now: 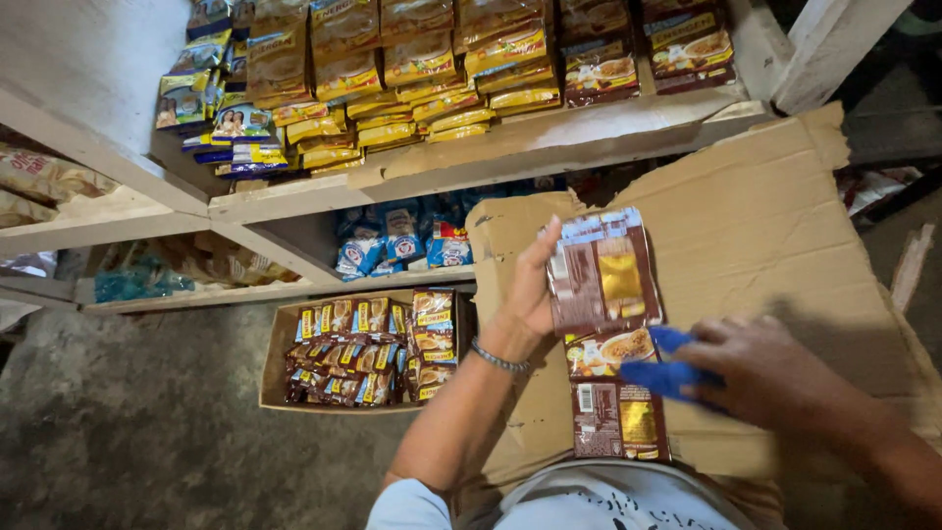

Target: Wiping cereal drink packets with a cloth and arranging them on a grocery store shelf.

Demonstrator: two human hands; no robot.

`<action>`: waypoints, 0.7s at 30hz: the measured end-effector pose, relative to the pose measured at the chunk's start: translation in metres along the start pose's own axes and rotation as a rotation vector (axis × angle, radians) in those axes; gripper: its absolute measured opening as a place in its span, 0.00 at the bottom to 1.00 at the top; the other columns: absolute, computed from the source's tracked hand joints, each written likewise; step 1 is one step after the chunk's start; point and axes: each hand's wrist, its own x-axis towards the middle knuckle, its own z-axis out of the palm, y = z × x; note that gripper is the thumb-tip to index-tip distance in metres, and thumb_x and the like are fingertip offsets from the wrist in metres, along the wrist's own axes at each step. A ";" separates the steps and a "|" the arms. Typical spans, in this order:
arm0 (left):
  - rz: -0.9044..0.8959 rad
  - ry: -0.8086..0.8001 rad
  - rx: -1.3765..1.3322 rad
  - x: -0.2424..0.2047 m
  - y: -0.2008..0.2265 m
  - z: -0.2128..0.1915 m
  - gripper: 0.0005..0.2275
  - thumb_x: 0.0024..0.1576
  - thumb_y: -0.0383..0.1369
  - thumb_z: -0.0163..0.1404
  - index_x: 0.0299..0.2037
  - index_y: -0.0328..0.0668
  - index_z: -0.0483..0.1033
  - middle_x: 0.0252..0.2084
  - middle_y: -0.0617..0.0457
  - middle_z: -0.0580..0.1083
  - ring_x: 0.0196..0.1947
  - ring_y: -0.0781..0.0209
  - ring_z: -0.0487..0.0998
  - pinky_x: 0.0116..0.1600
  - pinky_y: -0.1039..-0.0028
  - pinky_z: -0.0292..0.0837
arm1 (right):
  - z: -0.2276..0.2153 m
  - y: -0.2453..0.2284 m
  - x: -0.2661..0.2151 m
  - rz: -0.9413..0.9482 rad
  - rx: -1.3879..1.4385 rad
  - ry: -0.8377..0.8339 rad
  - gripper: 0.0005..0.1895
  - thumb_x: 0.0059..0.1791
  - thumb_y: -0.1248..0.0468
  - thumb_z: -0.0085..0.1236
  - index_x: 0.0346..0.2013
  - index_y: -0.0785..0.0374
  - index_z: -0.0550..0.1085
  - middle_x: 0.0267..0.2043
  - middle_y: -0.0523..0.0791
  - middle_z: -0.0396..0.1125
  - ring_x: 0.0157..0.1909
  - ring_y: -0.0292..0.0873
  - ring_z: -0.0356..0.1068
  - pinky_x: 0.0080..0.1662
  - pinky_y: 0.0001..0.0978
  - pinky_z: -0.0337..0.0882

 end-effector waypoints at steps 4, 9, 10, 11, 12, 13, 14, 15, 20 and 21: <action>-0.017 -0.012 -0.029 0.006 0.026 0.033 0.31 0.71 0.54 0.41 0.65 0.26 0.67 0.62 0.33 0.73 0.60 0.39 0.77 0.67 0.49 0.71 | 0.016 0.019 0.009 -0.300 -0.017 -0.023 0.31 0.38 0.45 0.70 0.56 0.37 0.76 0.61 0.41 0.66 0.62 0.49 0.62 0.59 0.53 0.60; -0.034 -0.218 -0.037 -0.001 0.041 0.111 0.30 0.73 0.52 0.39 0.64 0.24 0.69 0.60 0.33 0.74 0.59 0.41 0.78 0.66 0.51 0.73 | -0.034 0.043 0.029 -0.325 0.342 0.076 0.28 0.41 0.48 0.69 0.56 0.43 0.77 0.64 0.43 0.66 0.63 0.48 0.64 0.61 0.48 0.65; -0.031 -0.219 -0.035 -0.002 0.040 0.121 0.30 0.73 0.52 0.39 0.64 0.24 0.69 0.60 0.33 0.74 0.59 0.41 0.78 0.66 0.51 0.73 | -0.031 0.049 0.037 -0.328 0.340 0.077 0.28 0.41 0.48 0.69 0.56 0.43 0.77 0.64 0.43 0.66 0.63 0.48 0.64 0.61 0.48 0.65; -0.025 -0.287 -0.033 -0.004 0.040 0.130 0.29 0.76 0.52 0.38 0.63 0.24 0.69 0.60 0.34 0.75 0.58 0.42 0.79 0.66 0.53 0.73 | -0.029 0.056 0.045 -0.348 0.496 0.209 0.28 0.42 0.50 0.67 0.56 0.49 0.76 0.61 0.45 0.69 0.62 0.47 0.67 0.61 0.47 0.67; -0.017 -0.354 -0.030 -0.006 0.039 0.140 0.28 0.78 0.52 0.37 0.62 0.23 0.69 0.59 0.34 0.75 0.58 0.44 0.79 0.66 0.54 0.73 | -0.027 0.062 0.053 -0.365 0.651 0.341 0.29 0.42 0.53 0.64 0.57 0.55 0.74 0.58 0.46 0.72 0.60 0.46 0.71 0.60 0.45 0.69; -0.018 -0.356 -0.028 -0.009 0.036 0.151 0.28 0.78 0.52 0.37 0.62 0.23 0.69 0.59 0.34 0.75 0.58 0.44 0.79 0.66 0.54 0.73 | -0.014 0.070 0.059 -0.365 0.650 0.344 0.29 0.42 0.53 0.64 0.57 0.55 0.74 0.58 0.46 0.72 0.60 0.46 0.71 0.60 0.45 0.69; -0.034 -0.375 -0.026 -0.011 0.034 0.162 0.28 0.78 0.51 0.35 0.62 0.24 0.69 0.59 0.35 0.75 0.58 0.45 0.79 0.67 0.54 0.74 | -0.002 0.078 0.065 -0.355 0.736 0.334 0.29 0.43 0.53 0.65 0.57 0.57 0.74 0.58 0.46 0.74 0.60 0.46 0.72 0.59 0.45 0.70; -0.050 -0.396 -0.021 -0.013 0.033 0.174 0.27 0.78 0.49 0.33 0.63 0.25 0.68 0.59 0.36 0.75 0.59 0.46 0.79 0.68 0.55 0.74 | 0.008 0.087 0.071 -0.346 0.820 0.326 0.30 0.43 0.54 0.65 0.58 0.59 0.73 0.58 0.47 0.75 0.59 0.47 0.73 0.59 0.45 0.71; -0.109 -0.487 0.062 -0.017 0.041 0.219 0.31 0.78 0.55 0.32 0.63 0.24 0.67 0.59 0.36 0.75 0.58 0.47 0.79 0.67 0.57 0.74 | 0.059 0.102 0.074 -0.363 1.074 0.124 0.35 0.39 0.60 0.73 0.59 0.66 0.73 0.57 0.53 0.77 0.57 0.49 0.75 0.57 0.46 0.74; -0.107 -0.534 0.083 -0.015 0.043 0.224 0.33 0.77 0.57 0.32 0.64 0.24 0.68 0.59 0.37 0.76 0.58 0.48 0.79 0.68 0.58 0.73 | 0.066 0.104 0.072 -0.361 1.160 0.051 0.36 0.38 0.63 0.76 0.59 0.68 0.74 0.56 0.55 0.78 0.56 0.50 0.76 0.56 0.47 0.75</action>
